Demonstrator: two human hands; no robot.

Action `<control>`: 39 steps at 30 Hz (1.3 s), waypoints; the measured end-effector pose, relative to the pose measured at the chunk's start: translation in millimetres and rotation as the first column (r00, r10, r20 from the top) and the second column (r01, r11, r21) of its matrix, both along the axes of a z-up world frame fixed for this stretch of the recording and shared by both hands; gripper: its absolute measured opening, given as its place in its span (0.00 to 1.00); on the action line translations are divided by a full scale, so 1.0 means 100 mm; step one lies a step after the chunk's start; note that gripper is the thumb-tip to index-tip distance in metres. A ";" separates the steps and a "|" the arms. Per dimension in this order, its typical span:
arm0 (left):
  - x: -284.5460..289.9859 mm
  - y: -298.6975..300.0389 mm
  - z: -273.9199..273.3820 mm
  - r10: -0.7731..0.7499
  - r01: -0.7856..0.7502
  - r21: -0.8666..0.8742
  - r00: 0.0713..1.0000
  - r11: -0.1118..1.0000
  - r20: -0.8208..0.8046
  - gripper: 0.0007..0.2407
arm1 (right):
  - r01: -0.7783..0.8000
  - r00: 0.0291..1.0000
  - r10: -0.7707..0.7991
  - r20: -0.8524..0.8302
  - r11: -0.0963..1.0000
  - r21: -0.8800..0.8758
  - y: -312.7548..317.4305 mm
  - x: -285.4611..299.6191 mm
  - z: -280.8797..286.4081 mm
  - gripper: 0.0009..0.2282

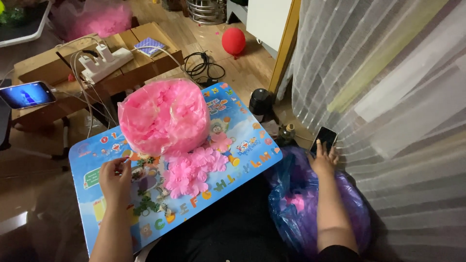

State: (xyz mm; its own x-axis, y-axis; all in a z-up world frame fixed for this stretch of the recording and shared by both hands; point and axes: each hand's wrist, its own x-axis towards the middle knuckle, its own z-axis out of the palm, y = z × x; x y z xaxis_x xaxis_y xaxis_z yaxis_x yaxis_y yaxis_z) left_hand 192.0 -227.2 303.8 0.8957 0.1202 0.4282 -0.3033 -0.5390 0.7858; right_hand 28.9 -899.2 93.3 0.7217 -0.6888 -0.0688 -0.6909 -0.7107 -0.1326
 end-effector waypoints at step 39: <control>0.08 0.15 -0.15 0.006 -0.012 0.113 0.998 0.993 0.058 0.08 | -0.675 0.283 0.524 0.803 0.704 -0.221 3.11 0.46 1.85 0.38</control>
